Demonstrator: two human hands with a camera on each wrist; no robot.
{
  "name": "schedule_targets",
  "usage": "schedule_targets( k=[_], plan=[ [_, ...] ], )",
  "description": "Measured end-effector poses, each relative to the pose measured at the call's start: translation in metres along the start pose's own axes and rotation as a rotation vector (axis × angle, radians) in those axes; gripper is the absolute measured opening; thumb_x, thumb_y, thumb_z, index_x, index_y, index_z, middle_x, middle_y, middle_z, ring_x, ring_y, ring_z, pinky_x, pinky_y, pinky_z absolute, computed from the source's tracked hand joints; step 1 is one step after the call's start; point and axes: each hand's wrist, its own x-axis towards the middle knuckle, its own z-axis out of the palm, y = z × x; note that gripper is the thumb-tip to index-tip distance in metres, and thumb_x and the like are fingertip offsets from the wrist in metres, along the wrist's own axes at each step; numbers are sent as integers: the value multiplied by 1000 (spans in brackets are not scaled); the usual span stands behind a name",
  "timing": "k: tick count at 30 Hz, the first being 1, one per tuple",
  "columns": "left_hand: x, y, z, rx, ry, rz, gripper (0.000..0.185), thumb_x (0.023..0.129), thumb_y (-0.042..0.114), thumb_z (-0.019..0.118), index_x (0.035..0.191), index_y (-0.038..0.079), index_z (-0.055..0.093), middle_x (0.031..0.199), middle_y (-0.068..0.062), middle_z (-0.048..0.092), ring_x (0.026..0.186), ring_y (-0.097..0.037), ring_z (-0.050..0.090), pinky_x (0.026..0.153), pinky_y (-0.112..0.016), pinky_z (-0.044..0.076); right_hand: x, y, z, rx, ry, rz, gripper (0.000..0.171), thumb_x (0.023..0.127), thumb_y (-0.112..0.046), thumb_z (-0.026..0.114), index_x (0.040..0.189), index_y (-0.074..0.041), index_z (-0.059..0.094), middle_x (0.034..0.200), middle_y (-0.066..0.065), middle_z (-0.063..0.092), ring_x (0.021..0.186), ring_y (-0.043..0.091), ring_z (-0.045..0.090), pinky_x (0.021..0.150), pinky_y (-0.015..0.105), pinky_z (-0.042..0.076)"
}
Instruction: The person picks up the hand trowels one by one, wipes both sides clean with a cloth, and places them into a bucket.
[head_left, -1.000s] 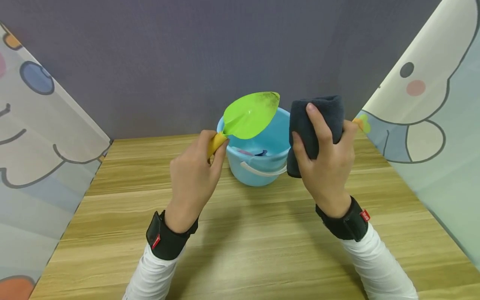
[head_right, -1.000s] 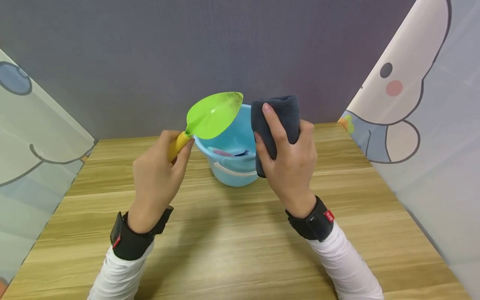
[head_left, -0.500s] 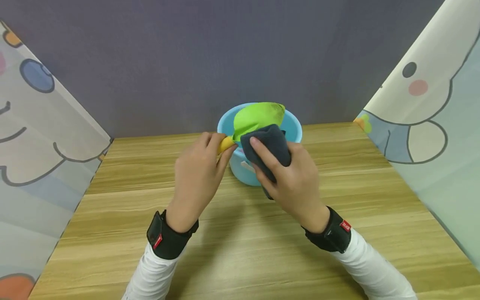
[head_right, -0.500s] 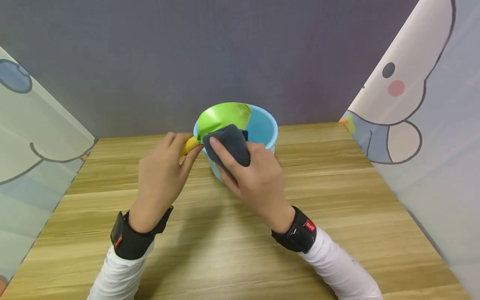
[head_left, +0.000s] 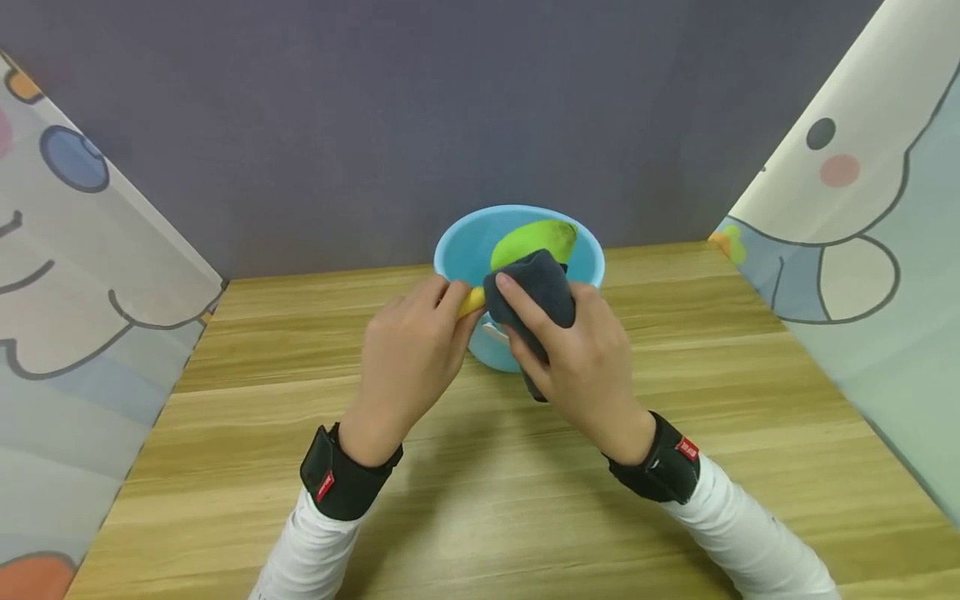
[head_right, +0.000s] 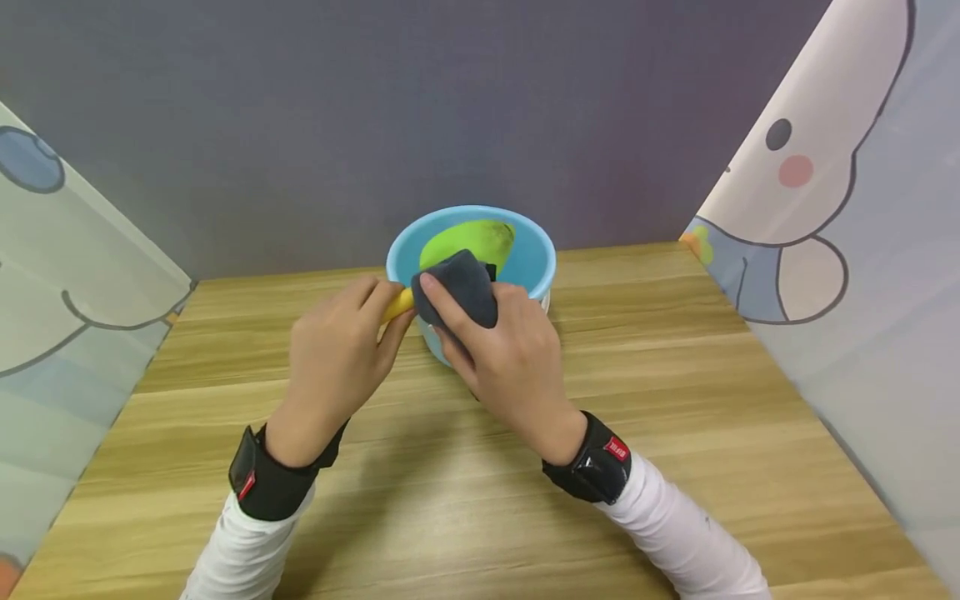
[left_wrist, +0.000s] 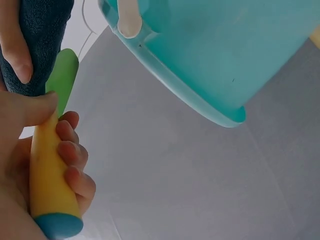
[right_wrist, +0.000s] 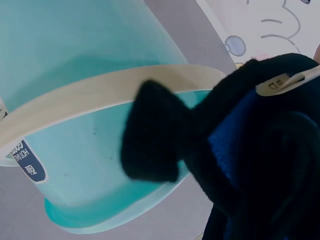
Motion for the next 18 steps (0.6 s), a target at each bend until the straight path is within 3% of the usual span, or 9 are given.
schedule_targets(
  k=[18],
  plan=[
    [-1, -1, -6, 7, 11, 72, 19, 97, 25, 71, 94, 8, 65, 75, -3, 55, 54, -16, 49, 47, -29, 39, 1, -7, 0, 50, 69, 108, 42, 100, -35, 62, 141, -26, 57, 106, 31, 54, 82, 39, 57, 66, 53, 53]
  ],
)
